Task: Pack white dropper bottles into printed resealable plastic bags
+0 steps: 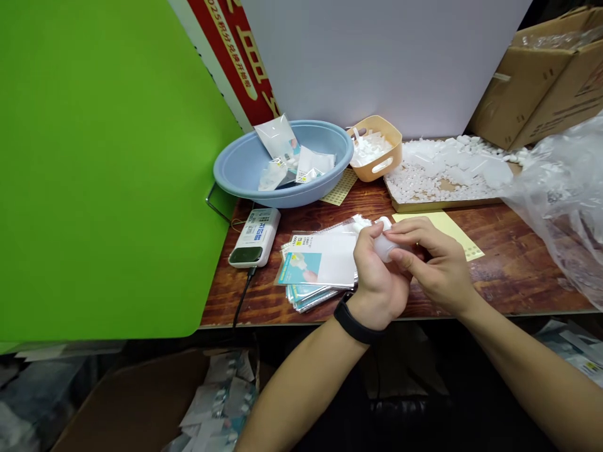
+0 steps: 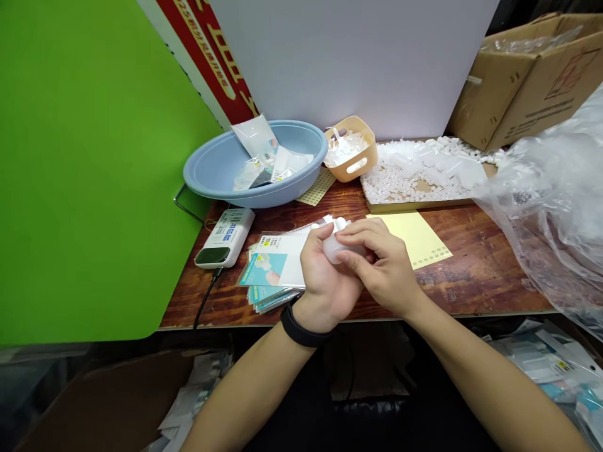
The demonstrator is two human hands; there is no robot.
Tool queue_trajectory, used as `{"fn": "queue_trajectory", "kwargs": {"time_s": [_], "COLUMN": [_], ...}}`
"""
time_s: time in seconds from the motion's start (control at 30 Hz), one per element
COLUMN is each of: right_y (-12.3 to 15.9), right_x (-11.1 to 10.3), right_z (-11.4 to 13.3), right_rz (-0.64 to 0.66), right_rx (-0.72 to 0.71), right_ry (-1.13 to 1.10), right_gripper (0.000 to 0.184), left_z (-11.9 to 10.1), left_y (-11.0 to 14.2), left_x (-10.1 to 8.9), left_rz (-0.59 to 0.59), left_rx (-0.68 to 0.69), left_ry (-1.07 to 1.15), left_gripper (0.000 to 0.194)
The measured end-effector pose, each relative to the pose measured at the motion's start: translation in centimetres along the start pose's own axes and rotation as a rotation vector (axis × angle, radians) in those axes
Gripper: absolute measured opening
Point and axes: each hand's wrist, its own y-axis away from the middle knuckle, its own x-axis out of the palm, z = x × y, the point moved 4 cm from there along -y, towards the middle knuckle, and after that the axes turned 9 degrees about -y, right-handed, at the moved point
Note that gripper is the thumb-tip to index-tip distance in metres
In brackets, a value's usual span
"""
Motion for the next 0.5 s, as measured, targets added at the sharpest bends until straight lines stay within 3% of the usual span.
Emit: {"fn": "queue_trajectory", "kwargs": {"time_s": [0.17, 0.33, 0.4, 0.5], "right_y": [0.1, 1.3, 1.5, 1.3], "right_x": [0.1, 0.2, 1.5, 3.1], "right_z": [0.0, -1.9, -2.7, -2.7], "right_rz": [-0.021, -0.402, -0.358, -0.306], "right_rx": [0.013, 0.346, 0.470, 0.492], "right_ry": [-0.021, -0.104, -0.251, -0.330], "right_gripper": [0.015, 0.022, 0.029, 0.036], "left_z": [-1.5, -3.9, -4.0, -2.9], "left_y": [0.1, -0.1, -0.1, 0.1], "left_x": [-0.7, -1.2, -1.3, -0.9], "left_rz": [-0.034, -0.028, -0.049, -0.007], "left_rx": [-0.014, 0.266, 0.401, 0.497], "left_ry": [-0.113, -0.262, -0.306, -0.420], "left_gripper": [0.008, 0.020, 0.024, 0.023]}}
